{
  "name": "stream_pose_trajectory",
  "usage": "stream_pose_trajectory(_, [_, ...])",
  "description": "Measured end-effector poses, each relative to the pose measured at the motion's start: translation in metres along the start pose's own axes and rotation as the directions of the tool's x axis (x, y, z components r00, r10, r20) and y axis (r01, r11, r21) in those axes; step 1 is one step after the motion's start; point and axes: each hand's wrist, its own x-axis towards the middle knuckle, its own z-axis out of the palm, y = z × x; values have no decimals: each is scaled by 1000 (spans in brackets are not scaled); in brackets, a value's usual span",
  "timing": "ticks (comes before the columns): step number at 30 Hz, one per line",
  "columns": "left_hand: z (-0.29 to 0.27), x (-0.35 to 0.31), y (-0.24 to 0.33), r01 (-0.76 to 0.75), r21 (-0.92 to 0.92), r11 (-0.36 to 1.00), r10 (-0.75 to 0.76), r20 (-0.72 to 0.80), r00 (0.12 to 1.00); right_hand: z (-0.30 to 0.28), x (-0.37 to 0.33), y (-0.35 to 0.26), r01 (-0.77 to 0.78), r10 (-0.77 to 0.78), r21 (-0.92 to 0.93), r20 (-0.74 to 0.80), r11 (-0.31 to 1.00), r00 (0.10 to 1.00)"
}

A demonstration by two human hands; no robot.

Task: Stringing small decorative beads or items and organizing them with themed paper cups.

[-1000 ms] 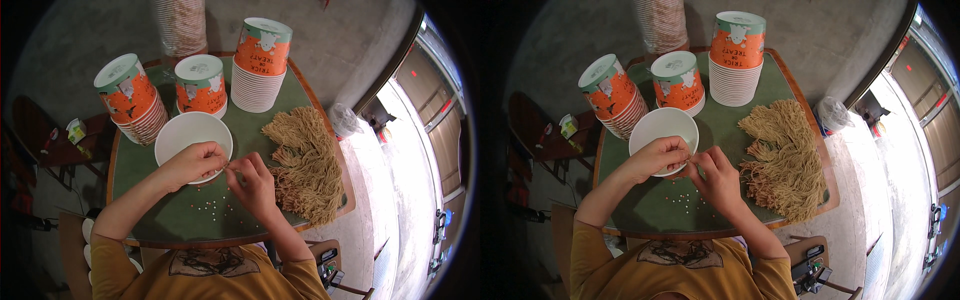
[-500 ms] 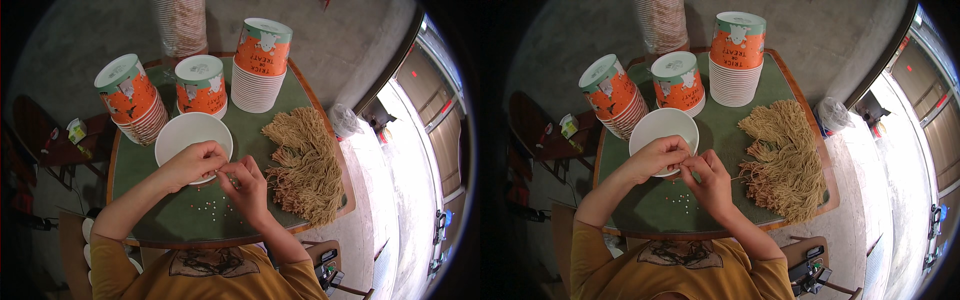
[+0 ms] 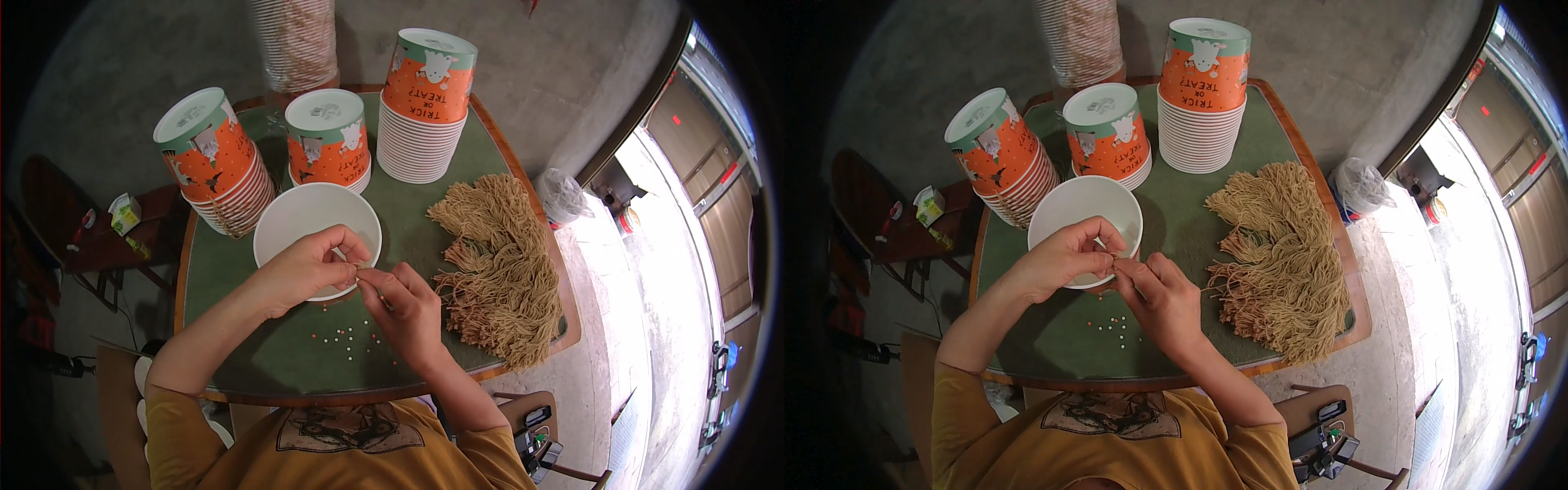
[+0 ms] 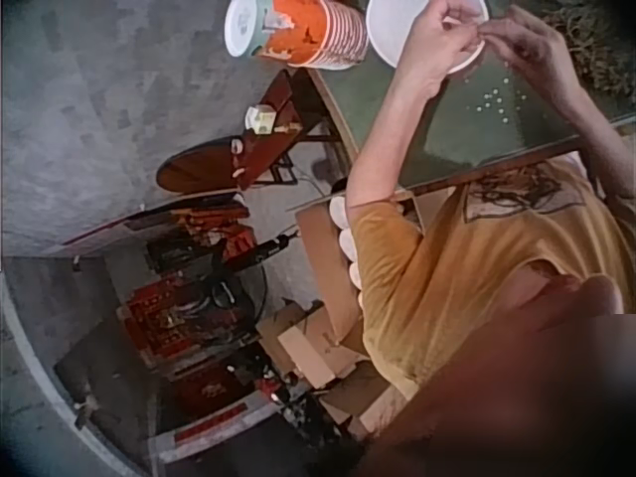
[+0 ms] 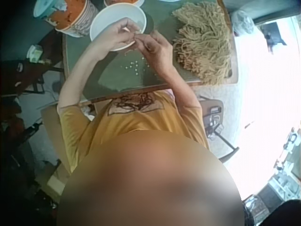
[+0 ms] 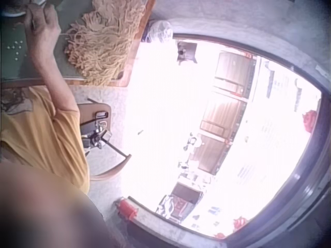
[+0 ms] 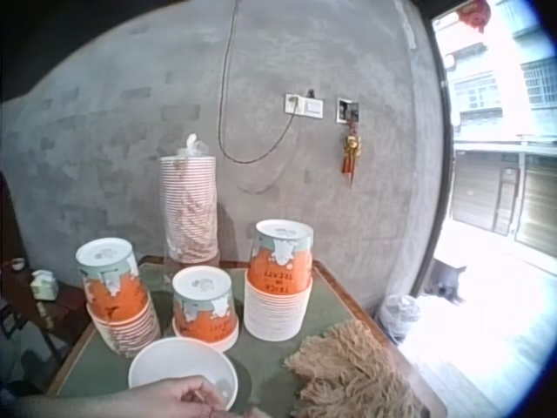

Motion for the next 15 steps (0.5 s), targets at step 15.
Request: stream_pose_trajectory(15, [20,-11,9,-377,587,716,429,55,901,-5,3,-5,-291,274,341,100,894,957])
